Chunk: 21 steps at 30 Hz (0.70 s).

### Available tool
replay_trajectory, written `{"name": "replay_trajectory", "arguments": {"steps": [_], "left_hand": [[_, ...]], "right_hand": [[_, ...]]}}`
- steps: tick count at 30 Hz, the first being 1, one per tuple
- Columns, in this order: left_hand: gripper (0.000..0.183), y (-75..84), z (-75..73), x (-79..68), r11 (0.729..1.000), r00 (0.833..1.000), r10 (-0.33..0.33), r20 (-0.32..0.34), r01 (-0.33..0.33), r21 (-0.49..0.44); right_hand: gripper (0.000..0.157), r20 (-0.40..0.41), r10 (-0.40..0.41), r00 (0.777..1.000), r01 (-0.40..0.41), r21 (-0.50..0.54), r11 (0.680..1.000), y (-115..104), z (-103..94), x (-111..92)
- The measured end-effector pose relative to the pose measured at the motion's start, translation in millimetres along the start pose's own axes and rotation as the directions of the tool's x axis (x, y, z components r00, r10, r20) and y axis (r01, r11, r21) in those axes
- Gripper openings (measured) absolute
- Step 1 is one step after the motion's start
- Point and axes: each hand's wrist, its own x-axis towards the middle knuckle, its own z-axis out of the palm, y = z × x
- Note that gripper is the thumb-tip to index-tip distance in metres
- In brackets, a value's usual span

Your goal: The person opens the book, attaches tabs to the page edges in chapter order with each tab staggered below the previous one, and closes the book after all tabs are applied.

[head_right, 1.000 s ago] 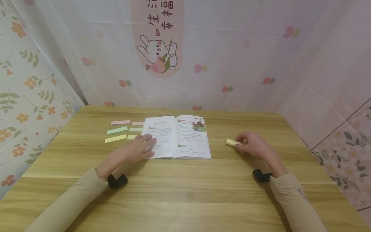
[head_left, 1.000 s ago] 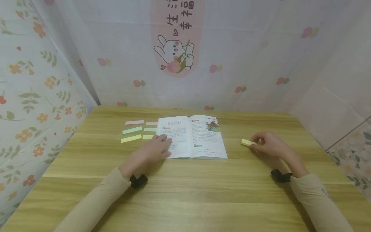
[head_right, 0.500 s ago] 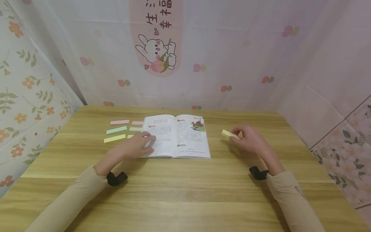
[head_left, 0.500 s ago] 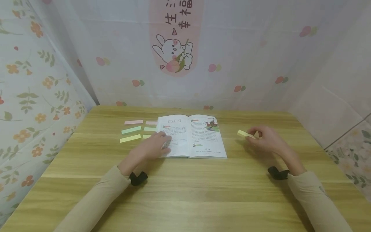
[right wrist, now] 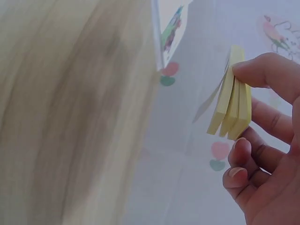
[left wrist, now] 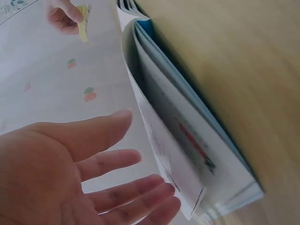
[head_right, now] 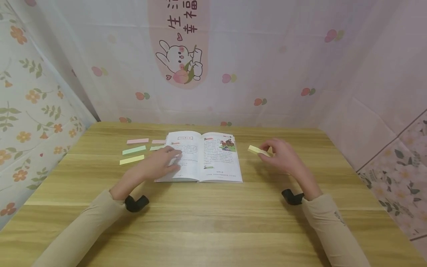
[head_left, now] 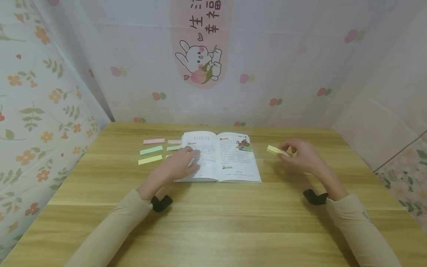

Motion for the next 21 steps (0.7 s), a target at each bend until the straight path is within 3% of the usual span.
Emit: {"name": "replay_trajectory", "arguments": {"steps": [12,21], "left_hand": [[0.052,17.7,-7.6,14.0,0.993,0.995,0.048,-0.093,-0.058,-0.105],[0.052,33.3,-15.8,20.5,0.973,0.973,0.138,-0.185,-0.168,-0.161]], "right_hand": [[0.016,-0.056,-0.136,0.989,0.135,-0.008,0.991,-34.1,-5.7,8.6],[0.016,-0.061,-0.195,0.979,0.197,0.036,0.980,-62.7,-5.7,18.8]]}}
